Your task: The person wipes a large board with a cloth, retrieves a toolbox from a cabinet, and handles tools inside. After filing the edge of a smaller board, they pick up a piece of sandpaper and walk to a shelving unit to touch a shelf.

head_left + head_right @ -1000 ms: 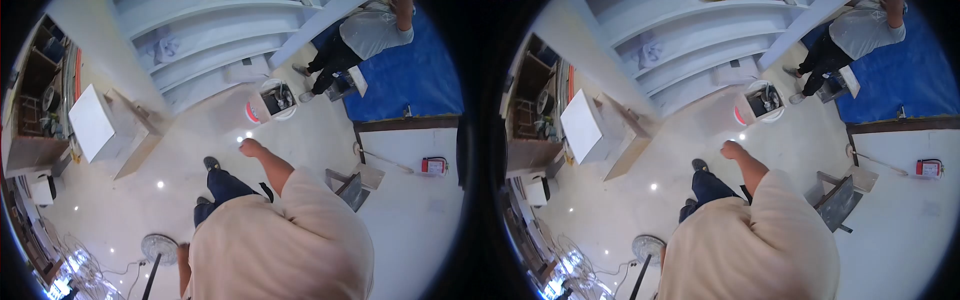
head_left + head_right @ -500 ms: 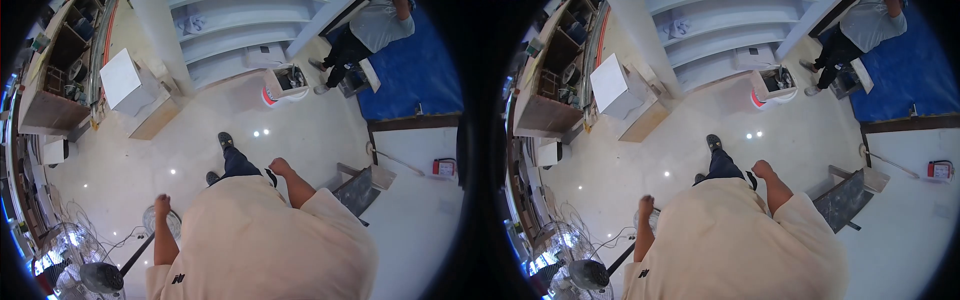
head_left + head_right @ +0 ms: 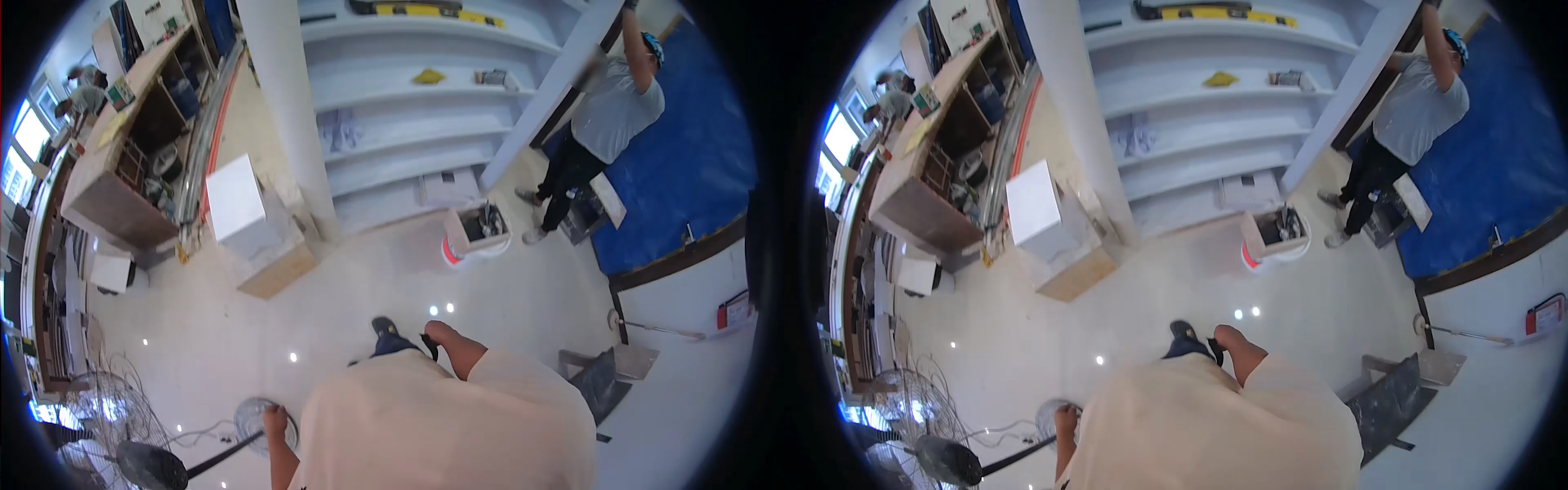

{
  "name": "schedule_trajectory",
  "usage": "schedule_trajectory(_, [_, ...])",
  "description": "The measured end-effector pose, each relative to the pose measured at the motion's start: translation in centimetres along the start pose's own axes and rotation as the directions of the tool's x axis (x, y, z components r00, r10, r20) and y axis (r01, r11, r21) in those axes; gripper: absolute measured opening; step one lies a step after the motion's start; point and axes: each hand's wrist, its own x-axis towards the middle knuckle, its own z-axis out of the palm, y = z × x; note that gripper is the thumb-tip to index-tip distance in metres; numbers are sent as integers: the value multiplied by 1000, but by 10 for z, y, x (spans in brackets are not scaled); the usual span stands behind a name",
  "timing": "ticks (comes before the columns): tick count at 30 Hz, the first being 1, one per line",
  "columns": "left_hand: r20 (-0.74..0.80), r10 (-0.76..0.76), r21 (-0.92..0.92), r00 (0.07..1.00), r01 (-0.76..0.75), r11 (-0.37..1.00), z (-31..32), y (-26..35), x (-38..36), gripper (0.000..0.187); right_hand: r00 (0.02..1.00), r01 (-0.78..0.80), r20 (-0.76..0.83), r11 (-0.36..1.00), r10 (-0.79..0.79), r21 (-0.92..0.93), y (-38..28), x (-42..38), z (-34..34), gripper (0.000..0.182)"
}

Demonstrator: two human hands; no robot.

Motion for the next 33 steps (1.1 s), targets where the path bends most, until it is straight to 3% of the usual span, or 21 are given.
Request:
schedule_trajectory(2, [-41,84,44,996,-82,996,3,28,-5,28,987,-34,-159,984,7,-172,-9,27,-45,19])
schedule_trajectory(3, [-58,121,85,991,-115,990,5,53,-19,28,982,7,-180,968,-53,-249,-14,39,-71,19])
schedule_trajectory(5, [-26,230,113,973,-226,967,19,46,-14,28,967,73,-195,912,-164,-403,-25,57,-117,20])
schedule_trajectory(6, [-17,238,202,971,-230,952,26,42,-11,27,922,214,-111,729,-370,-650,-33,67,-138,26])
schedule_trajectory(7, [-9,244,289,970,-231,929,34,35,-7,27,914,167,-278,897,-297,-409,-45,71,-149,29])
schedule_trajectory(8, [25,252,347,967,-245,905,40,25,-4,27,892,145,-413,982,-184,-124,-58,71,-154,33])
schedule_trajectory(9, [72,250,382,966,-258,887,42,21,-2,27,865,147,-500,973,-40,177,-71,70,-161,36])
schedule_trajectory(11, [157,239,429,958,-284,857,43,13,2,28,876,160,-482,956,-23,245,-117,-1,-188,41])
schedule_trajectory(13, [211,227,454,951,-301,839,41,10,9,28,872,216,-482,950,-85,224,-118,10,-164,38])
schedule_trajectory(15, [248,215,480,944,-313,820,38,9,18,29,912,207,-385,970,-144,128,-107,21,-133,33])
schedule_trajectory(17, [273,219,493,937,-331,805,34,11,30,30,956,157,-237,983,-175,-91,-84,30,-102,26])
schedule_trajectory(19, [291,235,506,927,-358,785,30,12,40,31,876,19,-481,993,41,120,-54,11,-65,24])
schedule_trajectory(21, [312,253,513,916,-387,766,28,16,50,32,879,-75,-454,981,149,176,-32,-16,-58,26])
schedule_trajectory(24, [340,277,524,898,-426,738,27,26,62,34,861,33,-499,970,95,242,15,-14,-34,24])
schedule_trajectory(27, [379,309,530,872,-478,700,27,42,69,36,933,10,-358,997,-36,-73,4,-72,-60,20])
schedule_trajectory(30, [430,343,555,835,-544,629,30,60,74,38,785,-63,-508,861,355,505,8,-62,-31,23])
schedule_trajectory(32, [438,350,581,828,-558,593,33,75,74,40,787,-153,-444,832,429,533,-16,-103,-47,27])
schedule_trajectory(33, [365,318,582,875,-481,656,32,90,62,42,784,-195,-414,818,462,542,-25,-117,-54,29])
